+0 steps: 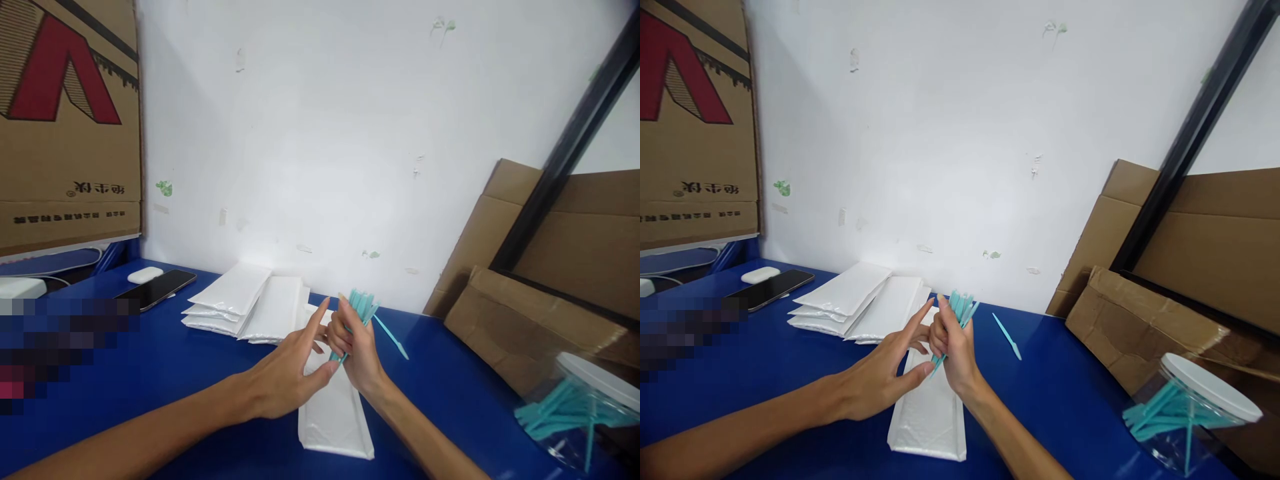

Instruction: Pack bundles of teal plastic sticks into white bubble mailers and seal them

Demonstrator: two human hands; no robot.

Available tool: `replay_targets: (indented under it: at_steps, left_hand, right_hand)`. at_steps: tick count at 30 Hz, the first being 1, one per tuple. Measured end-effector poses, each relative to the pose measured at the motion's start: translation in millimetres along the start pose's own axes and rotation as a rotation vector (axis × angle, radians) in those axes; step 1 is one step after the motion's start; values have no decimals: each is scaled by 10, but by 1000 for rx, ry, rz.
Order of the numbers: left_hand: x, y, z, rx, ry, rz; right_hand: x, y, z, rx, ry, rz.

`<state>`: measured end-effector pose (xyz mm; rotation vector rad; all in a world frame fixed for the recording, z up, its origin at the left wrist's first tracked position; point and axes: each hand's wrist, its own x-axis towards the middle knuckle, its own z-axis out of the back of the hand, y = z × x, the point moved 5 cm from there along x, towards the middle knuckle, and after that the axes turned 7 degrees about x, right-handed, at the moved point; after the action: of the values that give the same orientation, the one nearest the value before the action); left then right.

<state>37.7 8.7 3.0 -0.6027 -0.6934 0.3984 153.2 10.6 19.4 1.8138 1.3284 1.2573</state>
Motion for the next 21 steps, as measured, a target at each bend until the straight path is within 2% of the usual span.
replay_targets:
  at_steps: [3, 6, 10, 12, 15, 21]
  left_hand:
    - [16, -11, -57, -115, 60, 64]
    - [54, -9, -74, -212, 86, 145]
    - [98, 32, 19, -117, -3, 199]
    - [97, 57, 61, 12, -29, 211]
    - [74, 91, 59, 121, -8, 251]
    - [51, 40, 24, -27, -75, 213]
  right_hand:
    - [-6, 87, -22, -29, -11, 41]
    - [-3, 136, 20, -178, -97, 131]
    - [20, 118, 61, -348, -150, 154]
    - [35, 108, 54, -389, -130, 139]
    - [56, 111, 34, -433, -82, 118]
    - [72, -12, 11, -448, 55, 58]
